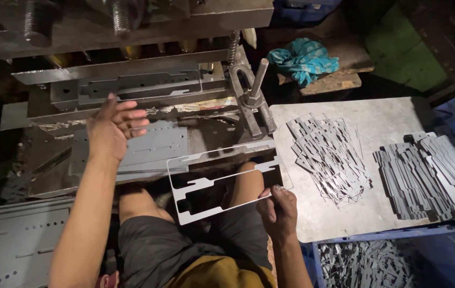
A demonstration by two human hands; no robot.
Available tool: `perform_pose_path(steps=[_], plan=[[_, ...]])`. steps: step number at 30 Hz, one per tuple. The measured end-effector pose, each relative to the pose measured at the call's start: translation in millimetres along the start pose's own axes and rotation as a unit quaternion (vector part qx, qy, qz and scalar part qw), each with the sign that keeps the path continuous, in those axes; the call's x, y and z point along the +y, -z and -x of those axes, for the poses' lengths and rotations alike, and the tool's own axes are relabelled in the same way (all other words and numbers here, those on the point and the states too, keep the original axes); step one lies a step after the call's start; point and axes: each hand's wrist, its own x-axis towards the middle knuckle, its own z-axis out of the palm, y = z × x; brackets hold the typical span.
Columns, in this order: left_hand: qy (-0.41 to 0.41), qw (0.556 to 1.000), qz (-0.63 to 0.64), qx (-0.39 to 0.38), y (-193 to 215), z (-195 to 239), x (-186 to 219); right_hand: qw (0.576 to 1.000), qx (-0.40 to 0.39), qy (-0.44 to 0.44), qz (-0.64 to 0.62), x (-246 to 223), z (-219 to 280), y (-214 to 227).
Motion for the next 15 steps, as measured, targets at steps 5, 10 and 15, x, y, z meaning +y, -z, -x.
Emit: perform_pose_path(steps=[5, 10, 15], plan=[[0.048, 0.995, 0.084, 0.001, 27.1, -35.8, -17.7, 1.0, 0.014, -0.013, 0.02, 2.7, -0.2, 5.0], [0.043, 0.999, 0.021, 0.014, 5.7, -6.7, 2.3, 1.0, 0.014, -0.021, 0.0, 0.9, 0.5, 1.7], [0.023, 1.0, 0.018, 0.007, 12.1, -24.2, 1.1, 0.999, 0.018, -0.032, 0.016, 4.1, 0.7, 5.7]])
